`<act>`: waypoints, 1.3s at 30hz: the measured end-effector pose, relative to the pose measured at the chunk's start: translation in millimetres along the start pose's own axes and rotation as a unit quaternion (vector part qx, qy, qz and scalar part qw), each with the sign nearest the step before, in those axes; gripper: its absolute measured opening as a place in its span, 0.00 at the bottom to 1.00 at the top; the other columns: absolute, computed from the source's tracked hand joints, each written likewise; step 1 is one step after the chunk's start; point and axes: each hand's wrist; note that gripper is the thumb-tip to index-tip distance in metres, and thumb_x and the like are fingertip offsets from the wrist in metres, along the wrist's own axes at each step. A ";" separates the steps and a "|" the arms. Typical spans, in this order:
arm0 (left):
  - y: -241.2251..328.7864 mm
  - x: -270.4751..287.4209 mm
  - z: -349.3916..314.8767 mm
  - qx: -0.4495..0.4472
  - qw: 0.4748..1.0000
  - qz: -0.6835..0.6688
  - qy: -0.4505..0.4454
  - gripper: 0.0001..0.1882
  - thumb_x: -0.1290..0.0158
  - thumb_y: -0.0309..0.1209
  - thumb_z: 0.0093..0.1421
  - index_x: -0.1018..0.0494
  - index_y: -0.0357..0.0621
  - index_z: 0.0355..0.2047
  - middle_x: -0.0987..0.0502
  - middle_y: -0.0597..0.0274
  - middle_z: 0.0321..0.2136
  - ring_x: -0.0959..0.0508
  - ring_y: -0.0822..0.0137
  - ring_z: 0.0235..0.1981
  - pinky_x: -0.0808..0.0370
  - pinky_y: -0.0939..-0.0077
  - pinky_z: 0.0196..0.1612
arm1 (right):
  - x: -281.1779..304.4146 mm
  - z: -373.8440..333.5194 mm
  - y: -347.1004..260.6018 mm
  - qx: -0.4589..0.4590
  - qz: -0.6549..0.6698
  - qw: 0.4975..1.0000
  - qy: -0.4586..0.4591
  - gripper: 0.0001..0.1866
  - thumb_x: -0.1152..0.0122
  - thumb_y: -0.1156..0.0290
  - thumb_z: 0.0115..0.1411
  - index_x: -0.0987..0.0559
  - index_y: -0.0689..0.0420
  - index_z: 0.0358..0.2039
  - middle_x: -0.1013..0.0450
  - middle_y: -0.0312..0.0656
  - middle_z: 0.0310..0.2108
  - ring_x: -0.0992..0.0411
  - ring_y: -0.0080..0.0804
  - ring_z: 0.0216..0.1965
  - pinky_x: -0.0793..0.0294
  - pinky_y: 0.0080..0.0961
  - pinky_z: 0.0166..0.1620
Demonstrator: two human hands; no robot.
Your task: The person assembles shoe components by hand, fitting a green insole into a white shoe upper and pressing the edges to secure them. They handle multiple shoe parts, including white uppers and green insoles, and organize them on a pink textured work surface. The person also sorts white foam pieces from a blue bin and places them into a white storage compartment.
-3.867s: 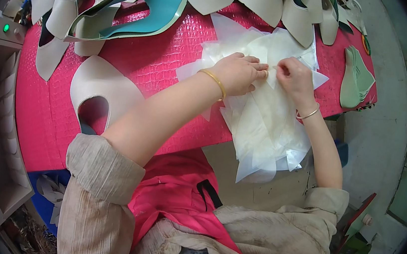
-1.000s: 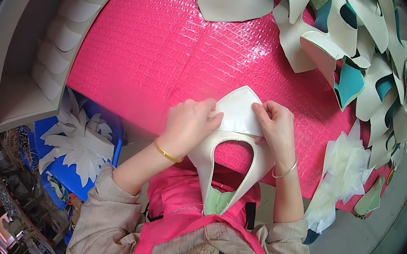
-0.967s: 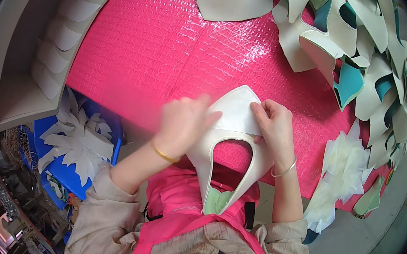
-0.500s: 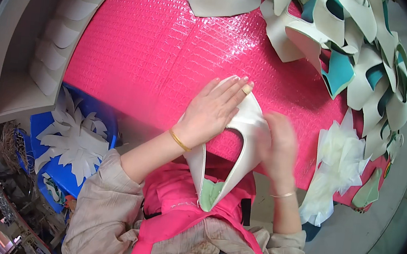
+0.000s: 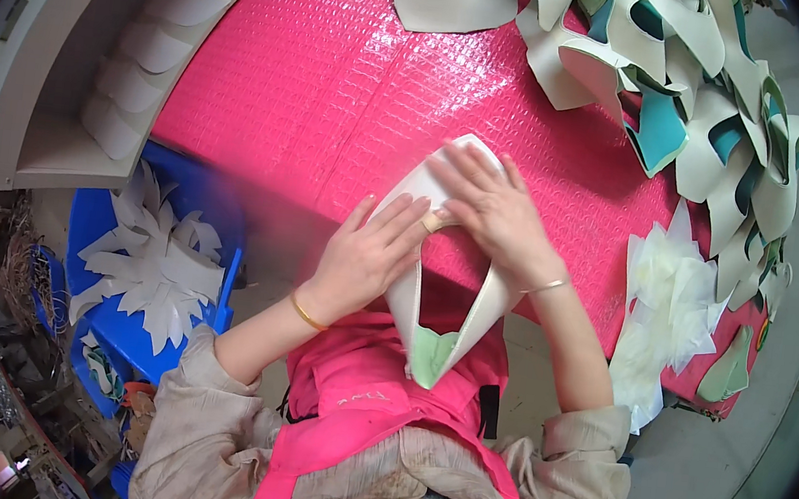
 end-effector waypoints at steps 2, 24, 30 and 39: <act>3.0 8.2 -4.7 0.030 0.999 -0.033 -0.002 0.27 0.51 0.28 0.53 0.41 0.45 0.56 0.34 0.57 0.51 0.33 0.59 0.53 0.41 0.58 0.55 | 5.1 -16.4 24.1 -0.089 -0.049 0.995 -0.015 0.26 0.57 0.55 0.59 0.40 0.42 0.59 0.49 0.31 0.62 0.49 0.32 0.61 0.56 0.43 0.62; -16.9 87.9 27.8 0.023 0.739 -0.662 -0.123 0.27 0.42 0.28 0.50 0.36 0.33 0.50 0.27 0.63 0.39 0.29 0.75 0.39 0.32 0.80 0.45 | 108.0 -5.0 -59.7 -0.115 0.567 0.812 0.083 0.13 0.37 0.73 0.47 0.25 0.63 0.33 0.36 0.45 0.47 0.35 0.29 0.45 0.33 0.24 0.45; -51.0 92.1 55.5 0.103 0.688 -0.708 0.120 0.22 0.44 0.24 0.51 0.34 0.33 0.47 0.25 0.61 0.37 0.27 0.74 0.37 0.29 0.78 0.43 | 100.9 84.8 -26.3 -0.138 0.537 0.831 0.044 0.12 0.48 0.68 0.58 0.25 0.65 0.36 0.29 0.31 0.28 0.34 0.14 0.29 0.37 0.12 0.32; -197.6 41.0 81.1 0.252 0.738 -0.589 0.211 0.23 0.44 0.24 0.50 0.34 0.36 0.47 0.26 0.58 0.39 0.27 0.68 0.41 0.30 0.74 0.45 | 22.3 145.6 47.1 -0.075 0.298 0.950 0.057 0.14 0.46 0.72 0.56 0.29 0.63 0.43 0.28 0.41 0.37 0.31 0.22 0.31 0.31 0.19 0.34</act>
Point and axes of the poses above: each hand's wrist, its own z-axis towards the middle knuckle, its own x-axis out of the back of the hand, y = z × x
